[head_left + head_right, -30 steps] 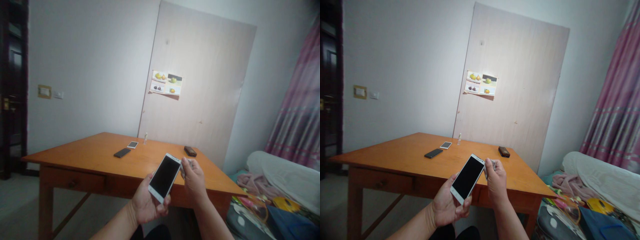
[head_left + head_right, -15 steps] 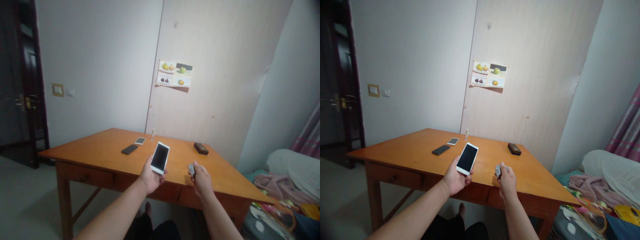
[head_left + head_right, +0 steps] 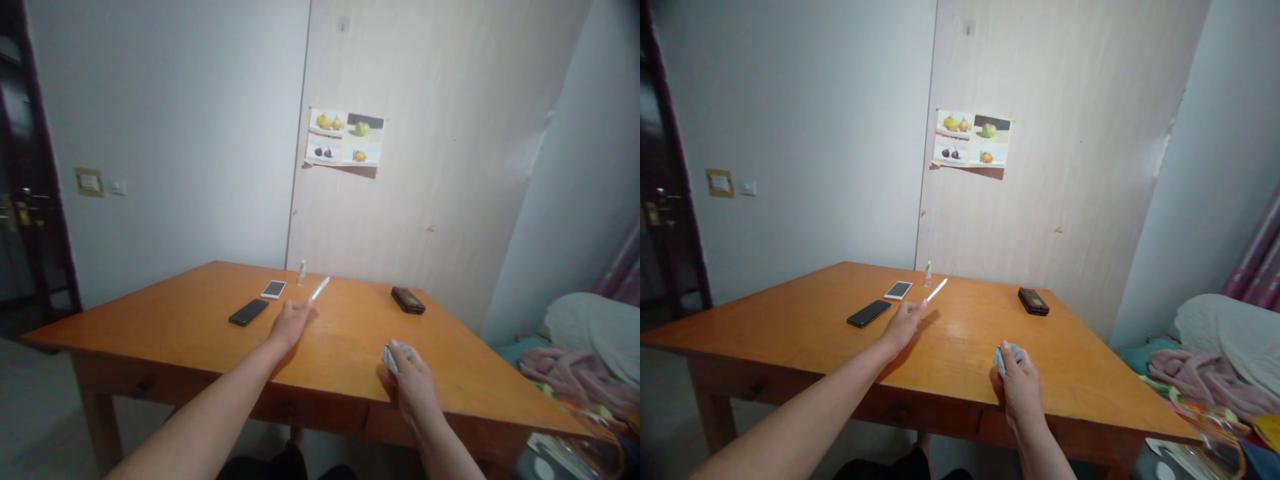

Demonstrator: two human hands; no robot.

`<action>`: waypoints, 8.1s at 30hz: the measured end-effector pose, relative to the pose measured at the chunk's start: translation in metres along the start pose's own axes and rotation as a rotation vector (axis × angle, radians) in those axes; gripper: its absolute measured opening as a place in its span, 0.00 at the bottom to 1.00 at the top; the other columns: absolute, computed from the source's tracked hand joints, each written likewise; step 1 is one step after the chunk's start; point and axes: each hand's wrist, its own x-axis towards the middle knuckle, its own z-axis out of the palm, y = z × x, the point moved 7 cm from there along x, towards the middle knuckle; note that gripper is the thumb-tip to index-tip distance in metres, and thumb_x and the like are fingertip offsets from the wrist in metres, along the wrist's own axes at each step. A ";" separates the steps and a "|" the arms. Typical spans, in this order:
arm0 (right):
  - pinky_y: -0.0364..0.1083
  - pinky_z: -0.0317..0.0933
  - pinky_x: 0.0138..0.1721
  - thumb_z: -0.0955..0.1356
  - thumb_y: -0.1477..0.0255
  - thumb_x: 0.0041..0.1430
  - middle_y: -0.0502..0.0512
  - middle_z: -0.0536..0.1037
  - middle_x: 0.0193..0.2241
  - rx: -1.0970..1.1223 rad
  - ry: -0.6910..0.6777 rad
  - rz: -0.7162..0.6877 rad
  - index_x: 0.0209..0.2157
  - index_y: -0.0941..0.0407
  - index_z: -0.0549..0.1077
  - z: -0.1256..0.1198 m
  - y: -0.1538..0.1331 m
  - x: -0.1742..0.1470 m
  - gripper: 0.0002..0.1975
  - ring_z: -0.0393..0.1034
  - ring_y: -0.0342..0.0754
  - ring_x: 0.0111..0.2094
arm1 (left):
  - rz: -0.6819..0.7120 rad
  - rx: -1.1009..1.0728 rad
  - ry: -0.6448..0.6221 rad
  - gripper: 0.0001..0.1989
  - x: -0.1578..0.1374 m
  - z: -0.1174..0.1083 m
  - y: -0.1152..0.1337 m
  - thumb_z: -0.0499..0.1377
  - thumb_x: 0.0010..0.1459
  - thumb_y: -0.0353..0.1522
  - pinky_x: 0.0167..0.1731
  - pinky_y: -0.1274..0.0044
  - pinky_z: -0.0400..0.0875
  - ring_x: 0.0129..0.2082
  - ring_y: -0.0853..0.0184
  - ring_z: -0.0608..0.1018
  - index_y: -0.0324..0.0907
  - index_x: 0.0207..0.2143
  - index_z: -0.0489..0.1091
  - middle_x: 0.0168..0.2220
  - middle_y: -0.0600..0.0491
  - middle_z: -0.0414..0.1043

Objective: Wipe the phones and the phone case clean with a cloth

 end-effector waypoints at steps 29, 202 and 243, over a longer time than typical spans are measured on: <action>0.43 0.54 0.26 0.65 0.52 0.57 0.48 0.69 0.20 -0.632 -0.336 -0.162 0.28 0.56 0.71 0.094 0.000 0.098 0.20 0.62 0.44 0.23 | 0.487 1.064 -0.040 0.27 0.049 0.042 -0.001 0.54 0.56 0.56 0.43 0.66 0.64 0.47 0.50 0.73 0.43 0.42 0.69 0.44 0.42 0.74; 0.42 0.48 0.26 0.65 0.71 0.54 0.52 0.75 0.25 -1.432 -0.399 -0.074 0.27 0.56 0.69 0.094 0.042 0.158 0.04 0.65 0.45 0.27 | 0.437 0.847 -0.378 0.21 0.043 0.044 -0.005 0.64 0.46 0.46 0.42 0.71 0.69 0.44 0.55 0.73 0.46 0.41 0.74 0.42 0.48 0.69; 0.53 0.57 0.56 0.60 0.72 0.66 0.55 0.78 0.52 -1.568 -0.652 -0.339 0.54 0.48 0.74 0.126 0.049 0.133 0.19 0.61 0.56 0.63 | 0.417 0.877 -0.380 0.20 0.043 0.045 -0.004 0.64 0.47 0.45 0.42 0.70 0.69 0.44 0.55 0.73 0.46 0.40 0.73 0.42 0.47 0.69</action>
